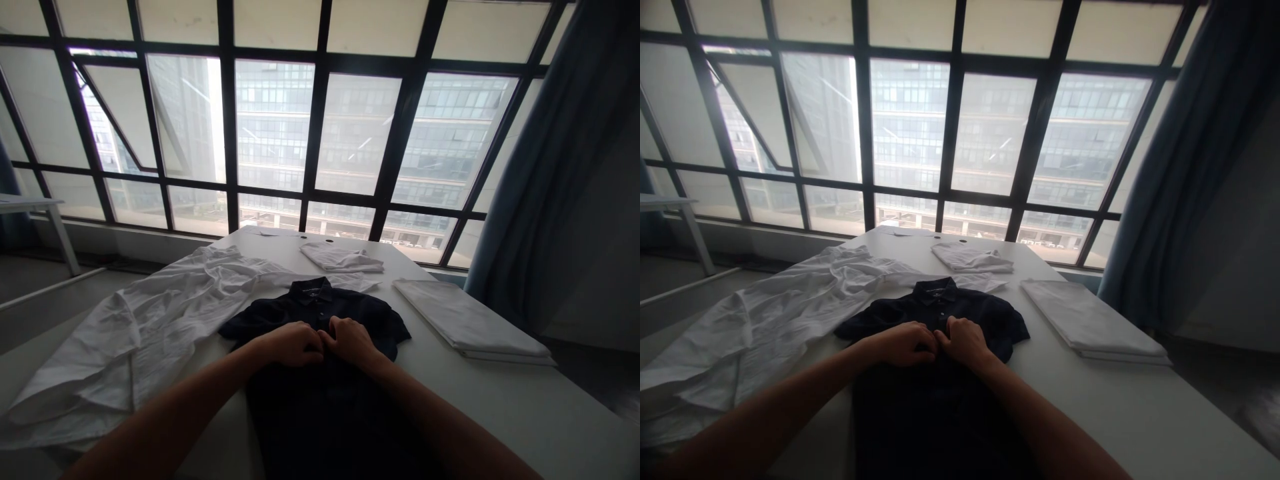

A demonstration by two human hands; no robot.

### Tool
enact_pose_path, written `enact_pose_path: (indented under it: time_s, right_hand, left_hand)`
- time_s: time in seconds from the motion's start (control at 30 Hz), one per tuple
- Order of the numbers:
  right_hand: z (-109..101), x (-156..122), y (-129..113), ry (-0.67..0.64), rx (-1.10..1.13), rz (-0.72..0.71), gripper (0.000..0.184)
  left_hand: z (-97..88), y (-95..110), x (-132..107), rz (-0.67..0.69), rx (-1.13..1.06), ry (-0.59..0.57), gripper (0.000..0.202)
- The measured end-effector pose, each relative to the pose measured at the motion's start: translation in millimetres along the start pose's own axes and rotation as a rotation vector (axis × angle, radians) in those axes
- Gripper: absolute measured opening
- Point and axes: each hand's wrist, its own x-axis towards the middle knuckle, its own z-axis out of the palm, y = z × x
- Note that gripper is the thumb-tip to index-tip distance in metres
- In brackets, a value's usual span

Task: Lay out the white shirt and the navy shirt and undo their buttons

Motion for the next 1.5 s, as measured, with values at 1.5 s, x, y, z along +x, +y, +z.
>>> enact_pose_path:
  time_s: [1.5]
  right_hand:
    - [-4.5, 6.0, 21.2, 0.047, 0.158, 0.077, 0.034]
  left_hand:
    - [26.7, 38.8, 19.4, -0.012, 0.328, 0.003, 0.016]
